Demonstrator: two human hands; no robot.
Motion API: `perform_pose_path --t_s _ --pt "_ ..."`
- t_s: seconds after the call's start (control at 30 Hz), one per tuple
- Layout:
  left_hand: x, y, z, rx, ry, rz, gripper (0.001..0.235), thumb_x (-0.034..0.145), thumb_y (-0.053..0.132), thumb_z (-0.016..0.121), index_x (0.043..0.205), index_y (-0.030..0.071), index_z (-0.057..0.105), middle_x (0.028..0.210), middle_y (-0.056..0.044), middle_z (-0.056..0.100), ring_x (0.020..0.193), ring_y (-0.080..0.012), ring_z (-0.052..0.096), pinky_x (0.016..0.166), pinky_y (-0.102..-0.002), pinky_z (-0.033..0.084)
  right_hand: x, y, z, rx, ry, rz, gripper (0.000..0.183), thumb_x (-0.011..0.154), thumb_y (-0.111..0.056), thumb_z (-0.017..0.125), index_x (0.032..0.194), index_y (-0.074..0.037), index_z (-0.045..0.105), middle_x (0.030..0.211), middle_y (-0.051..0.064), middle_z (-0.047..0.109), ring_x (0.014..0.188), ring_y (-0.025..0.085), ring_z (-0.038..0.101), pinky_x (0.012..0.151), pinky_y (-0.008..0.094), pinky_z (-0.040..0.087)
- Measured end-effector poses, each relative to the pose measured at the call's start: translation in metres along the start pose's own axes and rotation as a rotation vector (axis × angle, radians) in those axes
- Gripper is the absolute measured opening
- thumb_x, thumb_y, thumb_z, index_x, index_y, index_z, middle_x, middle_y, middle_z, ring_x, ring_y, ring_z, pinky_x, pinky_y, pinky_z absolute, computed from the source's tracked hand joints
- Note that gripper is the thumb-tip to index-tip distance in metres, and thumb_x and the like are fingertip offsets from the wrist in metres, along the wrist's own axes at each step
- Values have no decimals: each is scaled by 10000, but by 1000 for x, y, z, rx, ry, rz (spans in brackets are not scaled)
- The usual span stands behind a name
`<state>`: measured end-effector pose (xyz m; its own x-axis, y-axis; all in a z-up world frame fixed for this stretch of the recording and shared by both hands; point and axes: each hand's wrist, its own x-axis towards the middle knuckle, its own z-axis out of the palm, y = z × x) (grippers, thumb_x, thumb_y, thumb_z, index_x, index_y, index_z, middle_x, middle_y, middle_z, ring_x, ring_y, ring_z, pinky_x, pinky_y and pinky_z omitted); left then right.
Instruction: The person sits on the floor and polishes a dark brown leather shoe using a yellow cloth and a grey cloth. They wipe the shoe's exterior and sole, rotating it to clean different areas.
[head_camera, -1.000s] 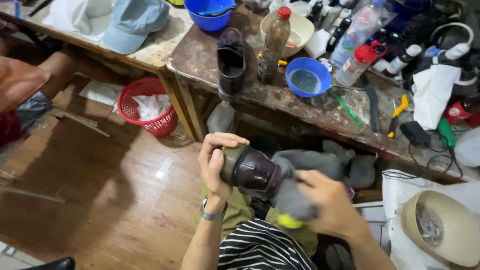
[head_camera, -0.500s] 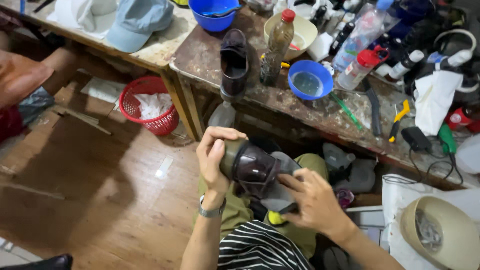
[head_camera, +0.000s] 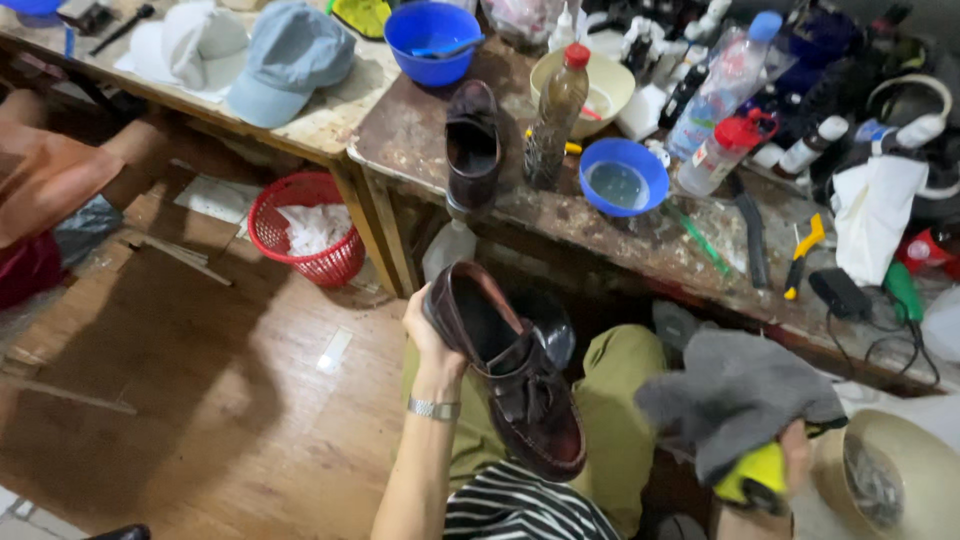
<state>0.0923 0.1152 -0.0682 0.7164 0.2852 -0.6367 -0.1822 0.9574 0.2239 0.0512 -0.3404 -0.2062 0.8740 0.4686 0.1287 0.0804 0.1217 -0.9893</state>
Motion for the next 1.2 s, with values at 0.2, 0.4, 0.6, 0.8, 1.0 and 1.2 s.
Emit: perform_pose_path --t_s 0.2,0.4,0.6,0.8,1.0,1.2 --pt "-9 -41 -5 87 -109 -159 209 805 279 611 690 109 650 671 -64 681 580 -216 628 576 -294 532 83 -44 73 319 68 78 446 857 5 614 1295 -18 530 1359 146 539 1231 244 492 1097 442 350" --pt "-42 -40 8 289 -207 -195 281 868 270 543 844 36 697 749 -92 696 673 -222 647 677 -326 527 133 -237 207 -763 -465 -347 389 863 -427 651 747 -78 526 781 41 554 749 218 466 655 334 388" --pt "-13 -33 -13 201 -154 -209 198 867 217 587 758 80 679 720 -72 704 636 -203 653 632 -296 521 109 -167 142 -619 -52 -284 183 782 -230 694 893 -88 662 919 60 670 853 187 624 779 313 468" --pt "-1 -21 -25 82 -356 -214 203 896 260 571 898 75 654 856 -100 675 759 -242 635 745 -347 499 112 -134 126 -110 703 -138 358 955 -203 544 1284 -88 459 1277 79 526 1167 163 507 1036 321 416" --pt "8 -19 -23 -54 -630 -245 286 930 312 553 1066 70 623 1018 -134 640 907 -288 613 881 -408 472 90 -168 223 -203 -84 -83 391 907 -300 509 1160 -7 570 1154 98 498 1073 200 532 926 347 445" --pt "14 -5 -37 -206 -879 -250 405 964 364 535 1233 66 593 1181 -167 605 1056 -333 591 1017 -468 444 59 -196 231 -563 -201 -507 419 982 -261 398 704 -9 585 938 123 678 924 312 557 772 408 456"
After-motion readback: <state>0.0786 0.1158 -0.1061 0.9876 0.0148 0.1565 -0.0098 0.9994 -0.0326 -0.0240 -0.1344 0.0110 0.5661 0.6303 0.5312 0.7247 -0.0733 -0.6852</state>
